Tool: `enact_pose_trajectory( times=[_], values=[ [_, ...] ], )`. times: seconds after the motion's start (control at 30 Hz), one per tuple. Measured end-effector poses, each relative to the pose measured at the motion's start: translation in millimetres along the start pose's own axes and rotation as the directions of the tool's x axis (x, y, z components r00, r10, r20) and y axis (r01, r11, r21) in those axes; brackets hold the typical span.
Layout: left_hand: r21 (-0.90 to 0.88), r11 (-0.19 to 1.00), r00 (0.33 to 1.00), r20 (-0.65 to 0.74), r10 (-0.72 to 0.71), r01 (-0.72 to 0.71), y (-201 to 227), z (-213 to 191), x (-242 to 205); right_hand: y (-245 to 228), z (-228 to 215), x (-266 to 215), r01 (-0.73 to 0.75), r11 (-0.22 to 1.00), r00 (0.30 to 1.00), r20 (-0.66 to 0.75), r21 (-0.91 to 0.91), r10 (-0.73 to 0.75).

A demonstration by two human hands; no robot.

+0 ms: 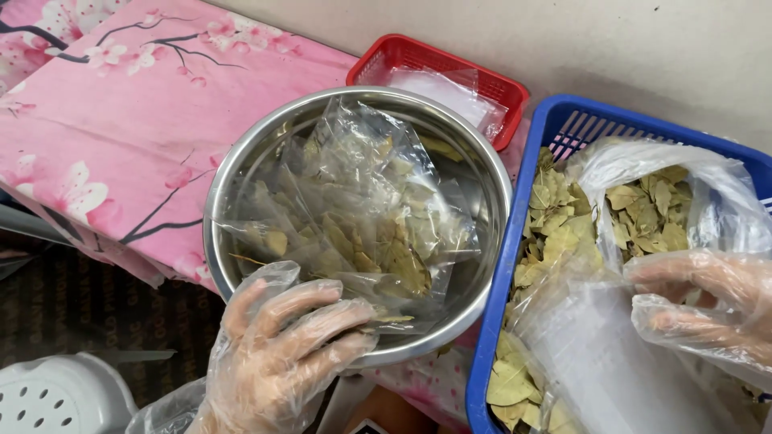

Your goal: The person picks up dried bay leaves from a large plastic bag inside a blue basket and places them into smaller clear plastic bags, eventually putting the filled bags into a metal bowl.

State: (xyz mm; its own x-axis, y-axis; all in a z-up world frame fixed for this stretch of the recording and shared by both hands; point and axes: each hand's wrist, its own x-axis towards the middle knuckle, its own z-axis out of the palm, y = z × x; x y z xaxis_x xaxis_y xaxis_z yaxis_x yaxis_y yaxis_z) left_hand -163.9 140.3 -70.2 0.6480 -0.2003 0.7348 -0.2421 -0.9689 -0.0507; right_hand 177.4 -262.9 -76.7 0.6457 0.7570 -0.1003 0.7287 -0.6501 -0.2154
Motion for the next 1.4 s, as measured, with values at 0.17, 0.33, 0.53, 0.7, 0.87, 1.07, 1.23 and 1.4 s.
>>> enact_pose_trajectory(
  times=[0.17, 0.33, 0.53, 0.7, 0.87, 1.07, 1.23, 1.4],
  values=[
    [-0.038, 0.998, 0.998, 0.046, -0.040, 0.041, 1, -2, -4, -52, -14, -4, -0.312, 0.921, 0.950, 0.066, 0.235, 0.305],
    [-0.087, 0.985, 0.982, 0.122, -0.141, 0.152, 15, -12, 2, -53, -23, -3, -0.384, 0.912, 0.914, 0.196, 0.143, 0.354],
    [-0.069, 0.980, 0.983, 0.017, -0.185, 0.185, 43, -9, 25, -30, -22, -12, 0.139, 0.973, 0.990, 0.013, -0.183, -0.139],
    [-0.041, 0.987, 0.987, -0.050, -0.155, 0.153, 58, 8, 45, -75, -43, -7, -0.280, 0.904, 0.822, 0.405, -0.324, 0.400],
    [-0.002, 0.988, 0.979, -0.132, -0.156, 0.157, 70, 27, 58, -129, -74, -6, -0.504, 0.850, 0.734, 0.442, -0.154, 0.515],
    [0.000, 0.971, 0.944, -0.234, -0.231, 0.238, 89, 43, 67, -99, -67, -14, -0.348, 0.888, 0.813, 0.375, -0.301, 0.445],
    [-0.002, 0.975, 0.943, -0.255, -0.214, 0.221, 94, 48, 81, -105, -82, -10, -0.326, 0.866, 0.823, 0.336, -0.379, 0.457],
    [0.021, 0.998, 0.985, -0.168, -0.047, 0.051, 92, 37, 104, -97, -88, -17, -0.468, 0.877, 0.871, 0.108, -0.111, 0.479]
  ],
)
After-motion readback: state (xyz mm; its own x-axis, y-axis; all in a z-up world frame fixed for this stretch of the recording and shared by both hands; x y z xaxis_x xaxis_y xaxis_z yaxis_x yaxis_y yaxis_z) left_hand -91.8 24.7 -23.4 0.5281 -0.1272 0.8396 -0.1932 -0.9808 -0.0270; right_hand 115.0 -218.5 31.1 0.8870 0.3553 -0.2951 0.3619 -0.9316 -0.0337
